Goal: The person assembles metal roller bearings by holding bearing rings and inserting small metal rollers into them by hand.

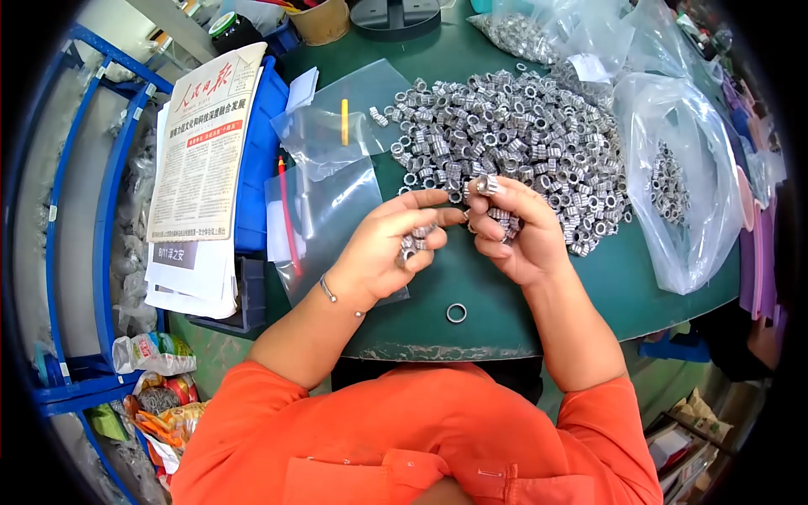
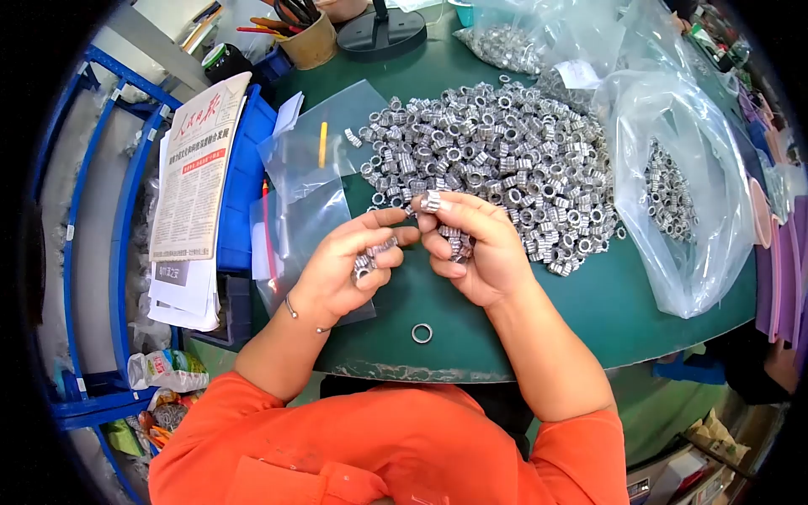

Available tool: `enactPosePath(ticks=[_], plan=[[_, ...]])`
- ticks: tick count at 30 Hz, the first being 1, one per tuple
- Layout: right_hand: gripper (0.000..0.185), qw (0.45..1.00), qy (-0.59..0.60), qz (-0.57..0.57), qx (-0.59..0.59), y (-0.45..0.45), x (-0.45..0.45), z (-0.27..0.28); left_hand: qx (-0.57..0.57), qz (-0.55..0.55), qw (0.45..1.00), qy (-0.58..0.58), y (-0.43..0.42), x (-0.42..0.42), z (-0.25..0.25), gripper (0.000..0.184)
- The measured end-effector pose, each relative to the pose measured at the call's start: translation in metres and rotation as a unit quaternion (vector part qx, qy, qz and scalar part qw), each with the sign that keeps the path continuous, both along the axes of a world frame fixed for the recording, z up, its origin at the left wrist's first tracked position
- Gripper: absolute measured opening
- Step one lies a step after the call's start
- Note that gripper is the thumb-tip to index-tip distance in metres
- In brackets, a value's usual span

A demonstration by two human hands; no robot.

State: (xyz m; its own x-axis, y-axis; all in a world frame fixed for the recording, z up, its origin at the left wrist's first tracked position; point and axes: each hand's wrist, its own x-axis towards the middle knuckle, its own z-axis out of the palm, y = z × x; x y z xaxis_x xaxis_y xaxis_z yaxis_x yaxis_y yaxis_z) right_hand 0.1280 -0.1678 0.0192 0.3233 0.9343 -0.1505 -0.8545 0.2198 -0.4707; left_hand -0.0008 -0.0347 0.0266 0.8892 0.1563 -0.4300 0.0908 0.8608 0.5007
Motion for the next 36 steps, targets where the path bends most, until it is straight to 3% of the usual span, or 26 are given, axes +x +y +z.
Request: enactPosePath(ticks=[1, 2, 3, 5, 7, 8, 9, 11, 13, 16, 17, 19, 21, 22, 25, 27, 29, 31, 33, 34, 35, 36], plan=[[0.020, 1.000, -0.005, 0.001, -0.002, -0.001, 0.000, 0.005, -0.063, 0.033, 0.998, -0.002, 0.001, -0.002, -0.006, 0.024], [0.021, 0.999, 0.024, -0.025, 0.019, -0.003, -0.001, 0.011, -0.221, 0.021, 0.973, -0.061, 0.008, -0.002, -0.019, 0.023], [0.021, 0.997, 0.052, -0.049, 0.041, -0.003, -0.003, 0.017, -0.295, 0.016, 0.947, -0.127, 0.009, -0.001, -0.022, 0.025], [0.015, 0.986, 0.060, -0.132, 0.076, -0.013, 0.008, 0.024, -0.314, 0.075, 0.935, -0.145, 0.009, -0.002, -0.021, 0.028], [0.014, 0.949, -0.023, -0.309, 0.057, -0.035, 0.028, 0.039, -0.289, 0.109, 0.940, -0.147, 0.007, 0.002, -0.013, 0.029], [0.014, 0.897, -0.150, -0.417, 0.014, -0.048, 0.045, 0.043, -0.262, 0.142, 0.946, -0.129, 0.004, 0.002, -0.013, 0.030], [0.015, 0.804, -0.284, -0.518, -0.066, -0.062, 0.061, 0.052, -0.294, 0.125, 0.933, -0.165, 0.007, 0.001, -0.021, 0.033], [0.022, 0.604, -0.414, -0.650, -0.204, -0.086, 0.107, 0.052, -0.259, 0.124, 0.946, -0.149, 0.004, 0.001, -0.016, 0.036], [0.023, 0.512, -0.501, -0.589, -0.372, -0.117, 0.149, 0.045, -0.247, 0.121, 0.950, -0.147, 0.003, 0.001, -0.015, 0.038], [0.018, 0.245, -0.692, -0.584, -0.346, -0.112, 0.145, 0.036, -0.241, 0.120, 0.948, -0.170, 0.003, 0.002, -0.011, 0.035], [0.015, 0.260, -0.701, -0.570, -0.341, -0.100, 0.131, 0.036, -0.231, 0.128, 0.955, -0.133, 0.001, 0.003, -0.006, 0.033], [0.012, 0.425, -0.708, -0.460, -0.328, -0.062, 0.080, 0.034, -0.222, 0.135, 0.961, -0.096, 0.002, 0.003, -0.015, 0.030], [0.017, 0.411, -0.833, -0.316, -0.194, -0.026, 0.047, 0.031, -0.284, -0.045, 0.920, -0.267, 0.010, -0.001, -0.044, 0.026], [0.020, 0.379, -0.858, -0.295, -0.180, -0.012, 0.038, 0.025, -0.175, 0.009, 0.974, -0.141, 0.004, -0.004, -0.027, 0.026], [0.021, 0.313, -0.887, -0.244, -0.237, 0.005, 0.025, 0.019, -0.166, 0.035, 0.977, -0.128, -0.001, 0.000, -0.020, 0.029], [0.018, 0.338, -0.885, -0.230, -0.225, 0.006, 0.028, 0.020, -0.165, 0.038, 0.973, -0.157, 0.001, 0.001, -0.023, 0.035], [0.017, 0.447, -0.823, -0.241, -0.254, 0.007, 0.019, 0.022, -0.206, 0.066, 0.968, -0.130, -0.002, 0.003, -0.015, 0.040], [0.018, 0.534, -0.775, -0.271, -0.202, 0.009, 0.011, 0.029, -0.234, 0.077, 0.959, -0.143, 0.000, 0.003, -0.014, 0.038], [0.015, 0.754, -0.596, -0.223, -0.165, 0.009, 0.001, 0.033, -0.232, 0.071, 0.960, -0.142, 0.001, 0.000, -0.011, 0.038], [0.013, 0.838, -0.484, -0.193, -0.161, 0.007, -0.003, 0.031, -0.239, 0.068, 0.958, -0.143, 0.002, 0.000, -0.010, 0.042], [0.013, 0.839, -0.482, -0.192, -0.162, 0.008, -0.005, 0.029, -0.240, 0.069, 0.958, -0.140, 0.001, 0.000, -0.013, 0.042], [0.014, 0.898, -0.375, -0.167, -0.156, 0.008, -0.007, 0.027, -0.181, 0.067, 0.970, -0.151, -0.001, 0.002, -0.016, 0.041]])
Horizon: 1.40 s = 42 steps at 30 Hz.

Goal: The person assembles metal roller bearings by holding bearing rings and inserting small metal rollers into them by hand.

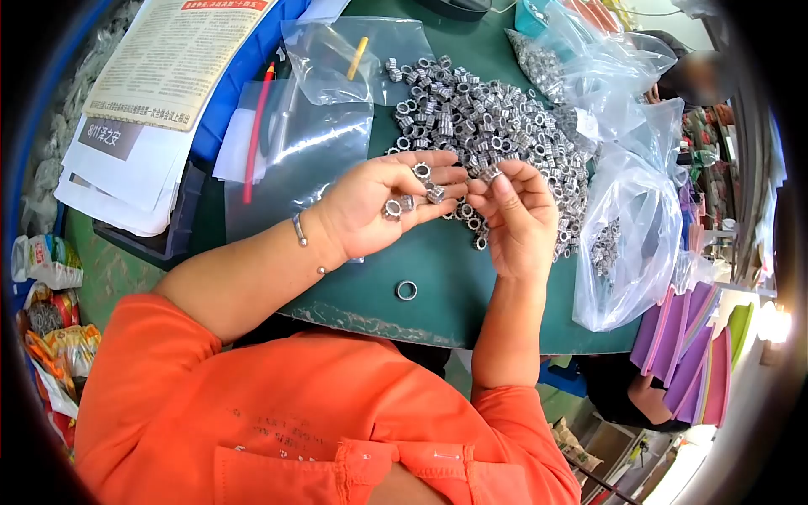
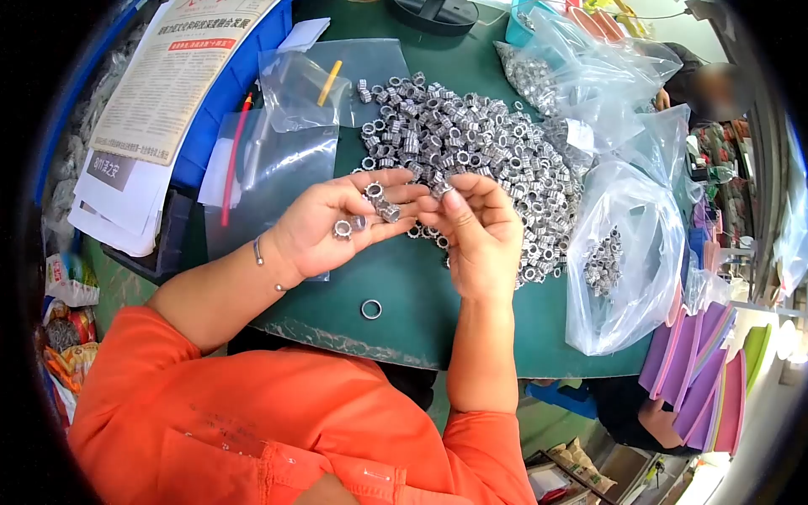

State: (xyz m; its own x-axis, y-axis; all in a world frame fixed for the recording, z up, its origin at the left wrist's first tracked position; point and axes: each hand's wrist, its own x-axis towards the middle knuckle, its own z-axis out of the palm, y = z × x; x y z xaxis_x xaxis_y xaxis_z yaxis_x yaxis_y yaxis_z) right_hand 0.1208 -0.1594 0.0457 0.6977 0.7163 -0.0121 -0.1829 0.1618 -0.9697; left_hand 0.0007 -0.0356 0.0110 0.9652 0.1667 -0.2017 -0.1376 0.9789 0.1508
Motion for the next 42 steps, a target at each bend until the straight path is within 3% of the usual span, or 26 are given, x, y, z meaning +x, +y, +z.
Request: enactPosePath(ticks=[1, 2, 6, 9, 23, 26, 27, 29, 31, 33, 38, 42], plan=[[0.015, 0.992, 0.122, 0.017, 0.023, 0.000, 0.000, -0.002, 0.060, 0.007, 0.998, -0.006, -0.002, 0.001, -0.001, 0.041], [0.015, 0.984, 0.166, 0.056, 0.026, -0.002, 0.004, -0.006, 0.068, 0.016, 0.997, 0.012, -0.003, -0.002, 0.001, 0.034], [0.014, 0.964, 0.240, 0.106, 0.037, -0.007, 0.010, -0.016, 0.108, 0.033, 0.989, 0.097, -0.002, -0.001, 0.004, 0.015], [0.013, 0.960, 0.249, 0.119, 0.046, -0.007, 0.010, -0.016, 0.157, 0.022, 0.975, 0.157, -0.002, -0.002, 0.008, 0.014], [0.011, 0.973, 0.220, 0.025, 0.059, 0.000, -0.005, -0.006, 0.190, 0.026, 0.972, 0.137, -0.006, -0.004, 0.003, 0.023], [0.018, 0.998, 0.010, 0.042, -0.051, 0.002, -0.014, -0.012, 0.188, 0.025, 0.974, 0.125, -0.009, -0.004, 0.003, 0.024], [0.018, 0.994, -0.082, 0.049, -0.053, 0.003, -0.014, -0.024, 0.203, 0.028, 0.972, 0.118, -0.011, -0.004, 0.002, 0.024], [0.016, 0.987, -0.147, 0.045, -0.043, 0.002, -0.011, -0.036, 0.218, 0.029, 0.969, 0.111, -0.012, -0.004, 0.000, 0.025], [0.016, 0.994, -0.024, 0.054, -0.096, 0.001, -0.010, -0.021, 0.224, 0.027, 0.970, 0.092, -0.010, -0.003, -0.002, 0.027], [0.016, 0.994, 0.101, 0.037, 0.000, 0.003, -0.006, -0.024, 0.197, 0.035, 0.975, 0.099, -0.008, -0.003, -0.001, 0.028], [0.018, 0.971, 0.222, 0.086, 0.023, 0.000, 0.000, -0.017, 0.143, 0.062, 0.983, 0.100, -0.009, 0.000, 0.004, 0.028], [0.017, 0.953, 0.276, 0.111, 0.050, -0.001, 0.003, -0.021, 0.201, 0.040, 0.966, 0.155, -0.009, -0.002, 0.006, 0.024]])
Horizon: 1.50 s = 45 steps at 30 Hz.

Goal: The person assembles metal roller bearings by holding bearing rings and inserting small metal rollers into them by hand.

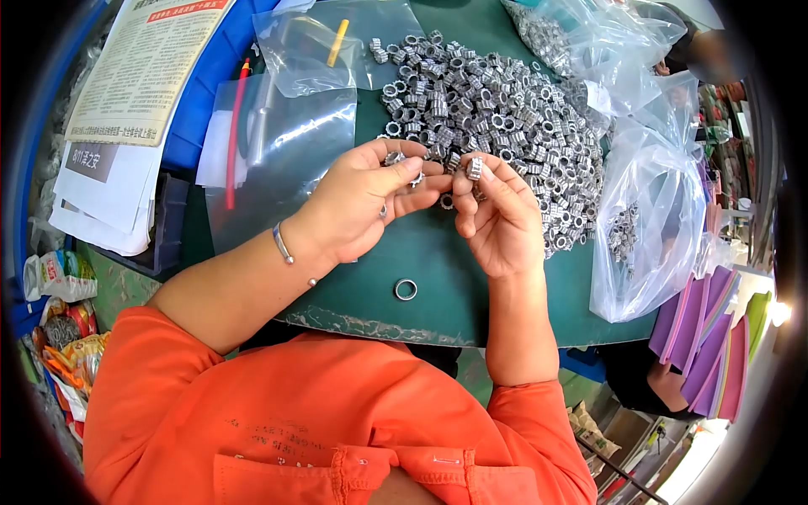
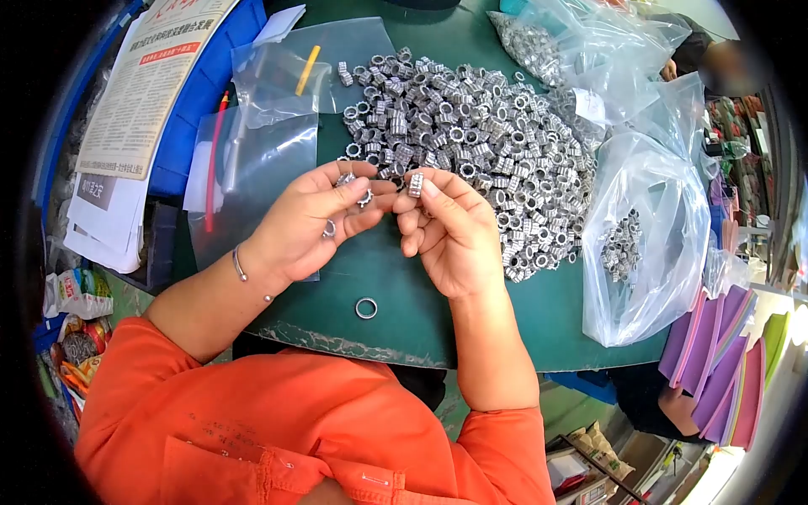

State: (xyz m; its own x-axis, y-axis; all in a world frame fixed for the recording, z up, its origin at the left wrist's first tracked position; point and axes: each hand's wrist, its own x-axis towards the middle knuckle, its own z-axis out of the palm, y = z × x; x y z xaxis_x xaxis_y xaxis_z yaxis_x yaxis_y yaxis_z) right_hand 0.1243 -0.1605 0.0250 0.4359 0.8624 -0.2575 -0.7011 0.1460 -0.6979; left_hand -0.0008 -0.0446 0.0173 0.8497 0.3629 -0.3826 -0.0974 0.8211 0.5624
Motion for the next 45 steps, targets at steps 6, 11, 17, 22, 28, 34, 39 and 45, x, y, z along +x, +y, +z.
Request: enactPosePath(ticks=[6, 11, 17, 22, 28, 34, 39, 45], plan=[[0.017, 1.000, -0.013, 0.008, -0.001, -0.001, 0.001, 0.001, 0.020, -0.032, 0.999, 0.017, 0.006, 0.000, -0.007, 0.018], [0.018, 0.993, 0.017, -0.029, 0.110, -0.004, 0.004, 0.002, -0.054, -0.014, 0.998, -0.013, 0.003, -0.001, -0.003, 0.023], [0.016, 0.942, -0.315, -0.038, -0.112, -0.005, -0.010, 0.004, -0.025, -0.027, 0.999, -0.004, 0.004, -0.003, -0.004, 0.022], [0.020, 0.908, -0.405, -0.017, -0.104, -0.001, -0.016, 0.000, 0.007, -0.012, 1.000, -0.006, -0.003, -0.002, 0.002, 0.019], [0.022, 0.921, -0.386, 0.004, -0.048, 0.002, -0.014, 0.001, -0.007, -0.019, 0.999, -0.025, 0.002, -0.002, -0.005, 0.014], [0.013, 0.886, -0.461, -0.021, -0.045, 0.001, -0.009, -0.007, -0.035, -0.067, 0.997, -0.013, 0.001, -0.002, -0.004, 0.015], [0.009, 0.918, -0.393, -0.029, -0.036, 0.002, -0.009, -0.006, -0.074, -0.018, 0.997, 0.019, 0.001, 0.001, 0.005, 0.029], [0.015, 0.988, -0.155, 0.001, 0.004, -0.002, 0.000, -0.007, 0.001, -0.026, 1.000, 0.013, 0.001, -0.002, 0.003, 0.030]])
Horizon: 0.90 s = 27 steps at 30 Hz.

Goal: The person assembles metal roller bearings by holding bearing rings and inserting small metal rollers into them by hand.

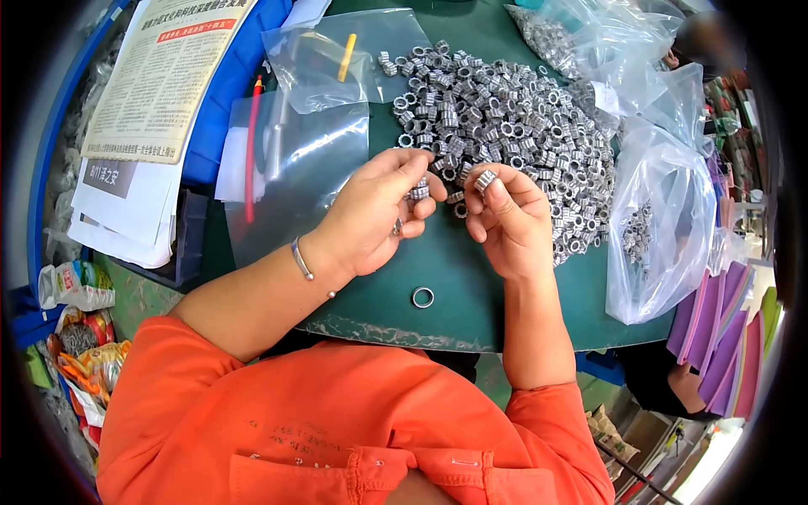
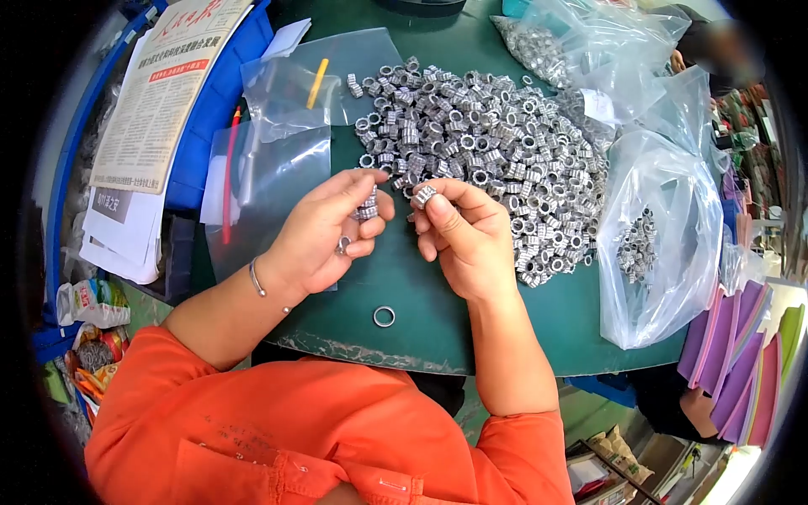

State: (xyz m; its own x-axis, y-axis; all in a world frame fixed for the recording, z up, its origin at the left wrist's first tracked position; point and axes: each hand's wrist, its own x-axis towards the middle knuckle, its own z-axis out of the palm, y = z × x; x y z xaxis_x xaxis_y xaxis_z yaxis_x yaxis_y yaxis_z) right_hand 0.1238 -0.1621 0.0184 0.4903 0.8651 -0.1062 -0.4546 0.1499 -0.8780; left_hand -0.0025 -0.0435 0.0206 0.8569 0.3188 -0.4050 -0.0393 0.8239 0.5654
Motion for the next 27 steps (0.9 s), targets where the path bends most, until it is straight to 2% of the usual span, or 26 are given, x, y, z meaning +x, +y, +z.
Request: enactPosePath(ticks=[2, 4, 8, 10, 16, 18, 21, 22, 24, 27], plan=[[0.016, 0.998, 0.065, -0.008, 0.018, 0.001, 0.000, 0.003, 0.030, 0.016, 0.999, 0.026, 0.000, 0.001, 0.001, 0.030], [0.016, 0.996, 0.078, 0.000, 0.031, 0.000, 0.003, 0.000, 0.058, -0.022, 0.998, 0.004, 0.003, 0.000, -0.002, 0.028], [0.018, 0.990, 0.132, 0.010, 0.051, -0.002, 0.007, -0.002, 0.029, -0.021, 0.999, -0.023, 0.001, 0.002, -0.001, 0.025], [0.019, 0.985, 0.160, 0.024, 0.066, -0.002, 0.008, -0.002, -0.045, -0.042, 0.995, -0.077, 0.003, 0.000, 0.001, 0.022], [0.012, 0.969, 0.207, 0.016, 0.133, 0.000, 0.000, 0.018, 0.004, 0.007, 0.999, -0.036, 0.000, 0.000, -0.001, 0.020], [0.008, 0.986, 0.131, 0.017, 0.099, -0.003, 0.002, 0.009, 0.003, 0.000, 0.999, -0.038, 0.000, -0.001, 0.000, 0.020], [0.006, 0.994, -0.088, -0.037, -0.053, -0.001, -0.010, 0.013, 0.018, 0.007, 0.998, -0.054, -0.003, -0.001, -0.002, 0.019], [0.008, 0.979, -0.180, -0.072, -0.057, 0.002, -0.016, 0.012, 0.017, 0.005, 0.998, -0.053, -0.003, -0.001, -0.004, 0.019], [0.013, 0.960, -0.267, -0.070, -0.046, 0.001, -0.013, 0.004, 0.086, 0.009, 0.994, -0.059, -0.004, -0.001, -0.006, 0.018], [0.014, 0.961, -0.266, -0.059, -0.052, 0.001, -0.011, 0.006, 0.133, -0.012, 0.990, -0.047, -0.002, -0.001, -0.005, 0.017]])
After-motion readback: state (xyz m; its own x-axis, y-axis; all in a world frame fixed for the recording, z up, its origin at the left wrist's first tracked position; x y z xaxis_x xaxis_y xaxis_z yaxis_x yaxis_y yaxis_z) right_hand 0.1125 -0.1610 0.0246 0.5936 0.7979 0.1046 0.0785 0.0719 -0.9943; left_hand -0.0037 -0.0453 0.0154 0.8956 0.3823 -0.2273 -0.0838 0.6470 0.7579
